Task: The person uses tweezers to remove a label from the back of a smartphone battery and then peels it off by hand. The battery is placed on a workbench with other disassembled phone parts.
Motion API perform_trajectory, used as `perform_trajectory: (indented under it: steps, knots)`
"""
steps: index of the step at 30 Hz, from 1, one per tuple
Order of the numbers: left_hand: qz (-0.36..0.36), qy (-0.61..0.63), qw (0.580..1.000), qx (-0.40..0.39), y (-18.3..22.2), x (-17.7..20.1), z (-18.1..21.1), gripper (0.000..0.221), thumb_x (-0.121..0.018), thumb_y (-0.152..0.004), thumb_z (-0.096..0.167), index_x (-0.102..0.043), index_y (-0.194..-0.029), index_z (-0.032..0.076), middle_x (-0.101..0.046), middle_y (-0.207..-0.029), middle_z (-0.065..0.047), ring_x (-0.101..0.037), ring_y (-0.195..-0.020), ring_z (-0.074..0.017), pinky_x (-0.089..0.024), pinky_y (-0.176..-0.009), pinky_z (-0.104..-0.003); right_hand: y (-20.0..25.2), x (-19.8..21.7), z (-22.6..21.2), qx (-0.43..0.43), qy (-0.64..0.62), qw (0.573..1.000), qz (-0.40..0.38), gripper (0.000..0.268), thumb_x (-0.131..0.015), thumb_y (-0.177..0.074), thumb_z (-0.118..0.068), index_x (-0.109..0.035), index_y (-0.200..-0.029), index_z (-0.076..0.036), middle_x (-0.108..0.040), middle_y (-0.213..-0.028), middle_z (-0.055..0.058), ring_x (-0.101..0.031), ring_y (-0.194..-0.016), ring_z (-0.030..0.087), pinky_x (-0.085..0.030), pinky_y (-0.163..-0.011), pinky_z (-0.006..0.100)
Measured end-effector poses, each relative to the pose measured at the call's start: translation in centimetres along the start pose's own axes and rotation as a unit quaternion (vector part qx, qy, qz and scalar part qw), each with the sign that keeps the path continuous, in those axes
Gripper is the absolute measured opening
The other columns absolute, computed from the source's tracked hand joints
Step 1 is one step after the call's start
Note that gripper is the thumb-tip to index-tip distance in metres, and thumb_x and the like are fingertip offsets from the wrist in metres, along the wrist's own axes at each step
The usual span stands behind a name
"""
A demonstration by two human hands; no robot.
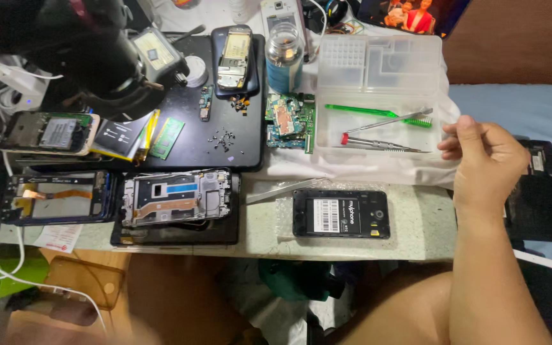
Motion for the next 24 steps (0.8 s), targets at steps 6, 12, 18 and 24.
perform_trajectory:
  steps: [6,12,18,24]
  knots:
    - [-0.038,-0.398,0.913,0.078,3.4,1.9,-5.1,0.028,-0.049,-0.112,0.012,-0.058,-0.134,-0.002,-0.062,-0.133,-0.019,-0.061,-0.126,-0.0334,-0.051,-0.11,-0.041,0.1,-0.4,0.2,-0.021,0.01,1.0,-0.006,0.025,-0.069,-0.114,-0.016,-0.072,-0.101,0.004,-0.071,-0.09,0.007,-0.067,-0.074,0.012,-0.054,-0.067,0.024]
    - [-0.065,-0.748,0.651,0.112,6.1,2.7,-6.5,0.035,-0.04,-0.118,0.013,-0.053,-0.141,-0.01,-0.061,-0.138,-0.024,-0.06,-0.128,-0.0374,-0.05,-0.115,-0.042,0.1,-2.0,0.0,-0.012,-0.011,0.999,-0.042,0.024,-0.068,-0.112,-0.017,-0.073,-0.1,0.004,-0.071,-0.087,0.008,-0.066,-0.072,0.011,-0.055,-0.067,0.024]
    - [-0.059,-0.759,0.635,0.13,10.2,5.0,-9.5,0.044,-0.033,-0.122,0.015,-0.047,-0.148,-0.017,-0.059,-0.143,-0.029,-0.058,-0.132,-0.0417,-0.05,-0.119,-0.046,0.0,-3.0,-0.4,-0.004,-0.011,0.999,-0.052,0.024,-0.068,-0.111,-0.017,-0.073,-0.101,0.004,-0.072,-0.09,0.008,-0.067,-0.075,0.012,-0.055,-0.067,0.025]
    - [-0.091,-0.875,0.469,0.072,6.5,2.7,-6.8,0.056,-0.044,-0.115,0.046,-0.053,-0.145,-0.001,-0.06,-0.141,-0.014,-0.06,-0.124,-0.0349,-0.051,-0.107,-0.043,-0.1,-2.7,-0.2,-0.019,-0.02,0.999,-0.046,0.023,-0.068,-0.11,-0.017,-0.072,-0.101,0.004,-0.072,-0.092,0.007,-0.067,-0.076,0.011,-0.055,-0.067,0.025]
Point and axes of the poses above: each hand's wrist, its own y-axis away from the middle knuckle, its own x-axis out of the back of the hand, z = x × y, the point moved 7 cm from there along -y, towards the middle knuckle
